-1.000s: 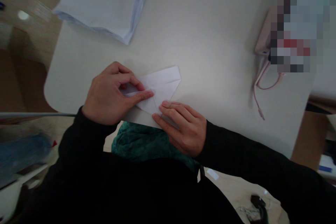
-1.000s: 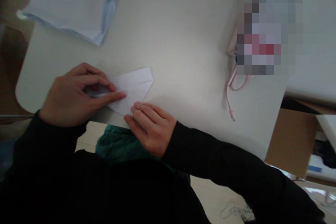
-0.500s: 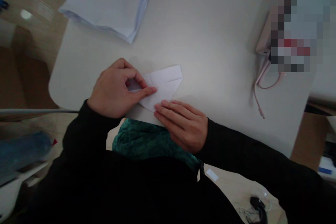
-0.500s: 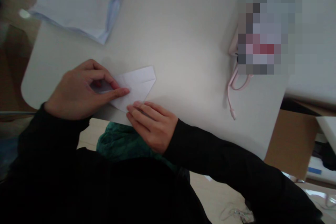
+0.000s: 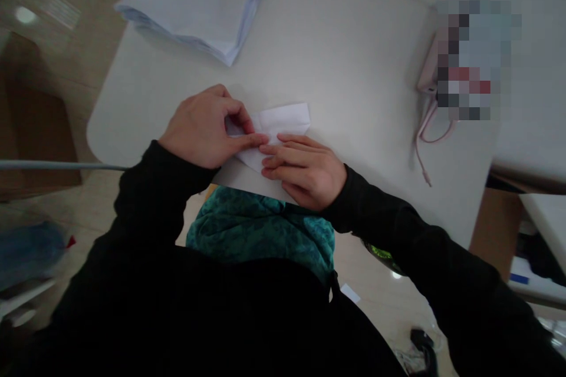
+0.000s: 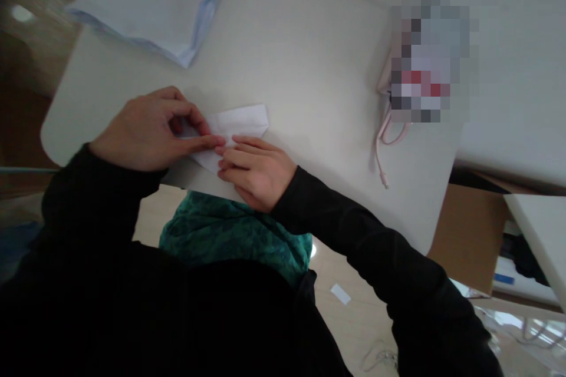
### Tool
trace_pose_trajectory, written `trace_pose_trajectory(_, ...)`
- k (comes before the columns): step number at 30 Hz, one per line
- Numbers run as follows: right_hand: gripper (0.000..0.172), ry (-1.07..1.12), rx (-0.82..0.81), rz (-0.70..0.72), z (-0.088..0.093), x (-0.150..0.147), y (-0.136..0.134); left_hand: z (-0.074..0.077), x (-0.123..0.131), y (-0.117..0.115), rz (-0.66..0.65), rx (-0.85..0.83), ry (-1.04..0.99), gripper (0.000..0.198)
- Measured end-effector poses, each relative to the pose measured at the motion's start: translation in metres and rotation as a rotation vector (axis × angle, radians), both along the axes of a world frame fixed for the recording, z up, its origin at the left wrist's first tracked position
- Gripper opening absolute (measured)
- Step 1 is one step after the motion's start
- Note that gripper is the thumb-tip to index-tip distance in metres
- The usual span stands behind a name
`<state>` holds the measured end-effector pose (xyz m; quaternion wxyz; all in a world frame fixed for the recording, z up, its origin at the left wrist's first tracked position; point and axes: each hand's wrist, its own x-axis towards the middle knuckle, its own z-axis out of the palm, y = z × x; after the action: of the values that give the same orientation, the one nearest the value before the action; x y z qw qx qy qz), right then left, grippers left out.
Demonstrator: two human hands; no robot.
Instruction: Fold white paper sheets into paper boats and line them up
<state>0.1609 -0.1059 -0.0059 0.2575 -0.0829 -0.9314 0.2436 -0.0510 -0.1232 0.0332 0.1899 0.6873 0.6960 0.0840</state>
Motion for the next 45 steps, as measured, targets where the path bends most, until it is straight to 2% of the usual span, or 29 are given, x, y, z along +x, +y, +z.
trace_pose_trajectory(4, 0.029, 0.045, 0.005, -0.040, -0.002, -0.005, 0.003, 0.002, 0.006, -0.019, 0.047, 0.149, -0.035, 0.027)
trace_pose_trajectory(7, 0.036, 0.032, -0.005, -0.039, -0.003, -0.005, 0.003, 0.000, 0.015, -0.054, 0.120, 0.417, 0.033, 0.020)
trace_pose_trajectory(8, 0.038, 0.036, -0.006, -0.039, -0.003, -0.005, 0.003, -0.004, 0.018, -0.067, 0.102, 0.492, 0.040, 0.022)
trace_pose_trajectory(10, 0.038, 0.067, 0.003, -0.039, -0.005, -0.004, 0.003, -0.013, 0.023, -0.090, -0.039, 0.608, 0.013, 0.027)
trace_pose_trajectory(12, 0.037, 0.107, 0.024, -0.041, -0.006, -0.004, 0.003, -0.026, 0.026, -0.105, -0.210, 0.585, -0.007, 0.041)
trace_pose_trajectory(14, 0.036, 0.124, 0.035, -0.043, -0.007, -0.003, 0.003, -0.037, 0.028, -0.113, -0.280, 0.610, -0.008, 0.049)
trace_pose_trajectory(18, 0.038, 0.105, 0.020, -0.022, -0.007, -0.002, 0.003, -0.048, 0.033, -0.112, -0.276, 0.728, 0.036, 0.045)
trace_pose_trajectory(20, 0.037, 0.111, 0.011, -0.012, -0.007, -0.001, 0.003, -0.045, 0.037, -0.110, -0.262, 0.759, 0.060, 0.039)
trace_pose_trajectory(26, 0.041, 0.063, -0.053, -0.047, -0.007, -0.001, 0.000, -0.031, 0.043, -0.103, -0.240, 0.693, 0.148, 0.027)
trace_pose_trajectory(35, 0.041, 0.034, -0.084, -0.031, -0.007, 0.001, 0.001, -0.033, 0.010, -0.099, -0.225, 0.552, 0.192, 0.042)
trace_pose_trajectory(42, 0.043, 0.092, -0.063, -0.042, -0.009, 0.001, 0.000, -0.027, -0.012, -0.090, -0.099, 0.510, 0.273, 0.036)
trace_pose_trajectory(45, 0.042, 0.106, -0.041, -0.041, -0.010, 0.000, 0.000, -0.026, -0.013, -0.095, -0.106, 0.521, 0.267, 0.036)
